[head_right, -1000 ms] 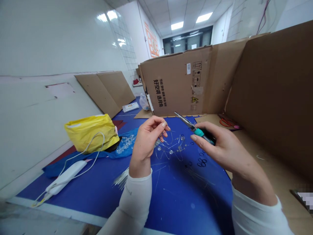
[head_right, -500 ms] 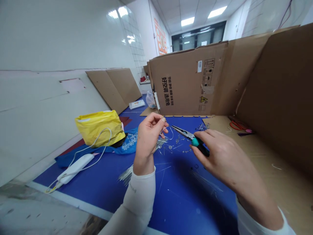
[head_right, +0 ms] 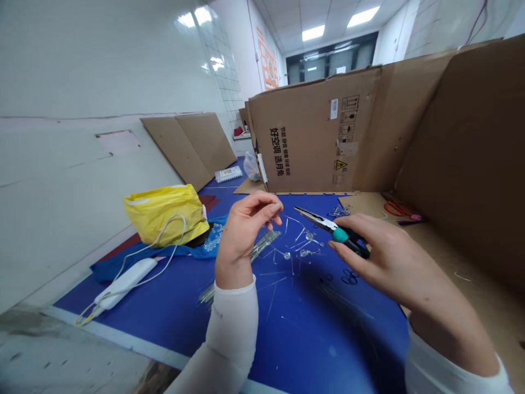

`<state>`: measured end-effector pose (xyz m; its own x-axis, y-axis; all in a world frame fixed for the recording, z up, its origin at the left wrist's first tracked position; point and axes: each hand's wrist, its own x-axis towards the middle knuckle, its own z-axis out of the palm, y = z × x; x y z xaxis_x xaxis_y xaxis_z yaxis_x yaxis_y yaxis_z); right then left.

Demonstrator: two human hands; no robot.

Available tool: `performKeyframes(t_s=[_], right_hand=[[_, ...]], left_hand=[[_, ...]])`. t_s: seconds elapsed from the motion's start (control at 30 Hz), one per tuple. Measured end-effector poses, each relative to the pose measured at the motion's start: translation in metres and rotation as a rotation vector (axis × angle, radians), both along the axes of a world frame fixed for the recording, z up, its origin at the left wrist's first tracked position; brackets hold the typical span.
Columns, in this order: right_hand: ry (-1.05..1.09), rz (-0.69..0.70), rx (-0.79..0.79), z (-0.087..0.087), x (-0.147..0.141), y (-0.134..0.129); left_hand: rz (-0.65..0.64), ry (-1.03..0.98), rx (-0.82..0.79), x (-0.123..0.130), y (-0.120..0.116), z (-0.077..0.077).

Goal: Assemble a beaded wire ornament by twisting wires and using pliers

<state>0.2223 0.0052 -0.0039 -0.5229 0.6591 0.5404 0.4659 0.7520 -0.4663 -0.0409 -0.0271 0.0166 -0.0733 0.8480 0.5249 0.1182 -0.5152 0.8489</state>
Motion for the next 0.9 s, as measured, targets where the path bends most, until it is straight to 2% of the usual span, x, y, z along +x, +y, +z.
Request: performKeyframes(t_s=[0.2, 0.4, 0.6, 0.9], right_hand=[[0.045, 0.094, -0.077, 0.003, 0.01, -0.001], [0.082, 0.147, -0.088, -0.001, 0.002, -0.01], [0.034, 0.167, -0.061, -0.003, -0.002, -0.009], [-0.039, 0.201, 0.011, -0.003, -0.002, -0.008]], left_hand=[[-0.209, -0.055, 0.085, -0.012, 0.004, -0.003], [-0.316, -0.108, 0.093, -0.014, 0.008, -0.007], [-0.377, -0.116, 0.039, -0.012, 0.011, -0.012], [-0.516, -0.156, 0.074, -0.009, 0.018, -0.016]])
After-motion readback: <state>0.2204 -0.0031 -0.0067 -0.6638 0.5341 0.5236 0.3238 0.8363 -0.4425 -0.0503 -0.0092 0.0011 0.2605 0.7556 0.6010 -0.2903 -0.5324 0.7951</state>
